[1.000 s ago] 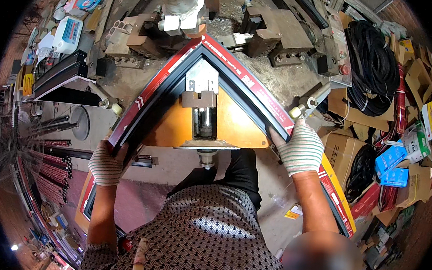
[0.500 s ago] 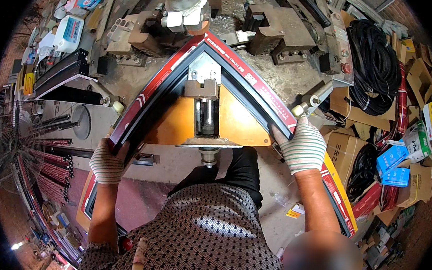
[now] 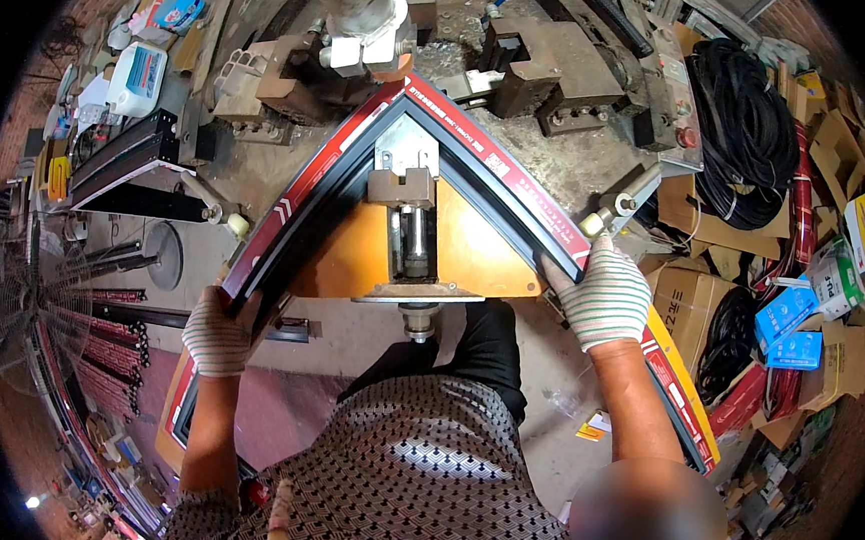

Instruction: The person assembles a red window frame by positioning its corners into a corner welding machine. They repeatedly align the frame, operate the machine's clamps to secure the corners, and release them to check the joints. The process involves handling the frame with gloved hands and manipulating the machine's levers.

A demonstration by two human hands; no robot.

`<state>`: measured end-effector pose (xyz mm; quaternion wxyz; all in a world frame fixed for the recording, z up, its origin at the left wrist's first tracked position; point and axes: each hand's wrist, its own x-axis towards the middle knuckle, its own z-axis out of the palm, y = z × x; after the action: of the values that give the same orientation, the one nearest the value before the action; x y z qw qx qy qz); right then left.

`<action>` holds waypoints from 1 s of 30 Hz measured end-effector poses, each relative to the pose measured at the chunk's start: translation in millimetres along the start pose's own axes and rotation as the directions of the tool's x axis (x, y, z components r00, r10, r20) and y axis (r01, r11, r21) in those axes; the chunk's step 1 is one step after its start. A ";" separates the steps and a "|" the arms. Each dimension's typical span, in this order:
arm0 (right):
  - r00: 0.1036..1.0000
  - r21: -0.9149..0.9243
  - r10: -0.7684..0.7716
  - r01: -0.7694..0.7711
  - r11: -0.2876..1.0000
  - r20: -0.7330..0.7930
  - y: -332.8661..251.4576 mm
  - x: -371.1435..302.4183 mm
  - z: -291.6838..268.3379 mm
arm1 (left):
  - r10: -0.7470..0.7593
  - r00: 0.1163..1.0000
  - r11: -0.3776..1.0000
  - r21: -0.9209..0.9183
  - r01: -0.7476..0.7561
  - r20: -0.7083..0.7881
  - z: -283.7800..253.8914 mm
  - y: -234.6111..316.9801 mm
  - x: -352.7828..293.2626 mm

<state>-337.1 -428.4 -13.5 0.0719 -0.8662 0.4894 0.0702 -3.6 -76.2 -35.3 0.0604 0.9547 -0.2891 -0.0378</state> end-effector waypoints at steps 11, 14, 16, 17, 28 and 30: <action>1.000 0.008 -0.004 0.004 1.000 0.020 0.6 0.8 0.8 | -0.012 1.000 1.000 0.001 0.012 0.012 -4.7 4.3 -0.5; 1.000 0.003 -0.004 0.003 1.000 0.022 0.6 0.5 0.8 | -0.007 1.000 1.000 0.007 0.007 0.006 -3.5 3.3 -0.4; 1.000 0.006 -0.003 0.003 1.000 0.020 0.8 0.5 0.5 | -0.008 1.000 1.000 -0.002 0.008 0.008 -4.7 4.7 -0.5; 1.000 0.008 -0.004 0.004 1.000 0.019 0.8 0.6 0.4 | -0.005 1.000 1.000 -0.010 0.005 -0.002 -4.7 4.9 -0.8; 1.000 0.018 -0.013 0.013 1.000 -0.013 0.8 0.0 2.1 | -0.009 1.000 0.999 -0.031 0.009 -0.018 -6.3 6.1 -1.6; 1.000 0.020 -0.007 0.007 1.000 -0.007 0.4 0.0 1.4 | -0.002 1.000 1.000 -0.027 0.002 -0.015 -4.7 3.6 -1.3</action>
<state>-337.5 -428.3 -14.9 0.0789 -0.8675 0.4873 0.0620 -6.2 -78.1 -30.1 0.0755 0.9543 -0.2871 -0.0346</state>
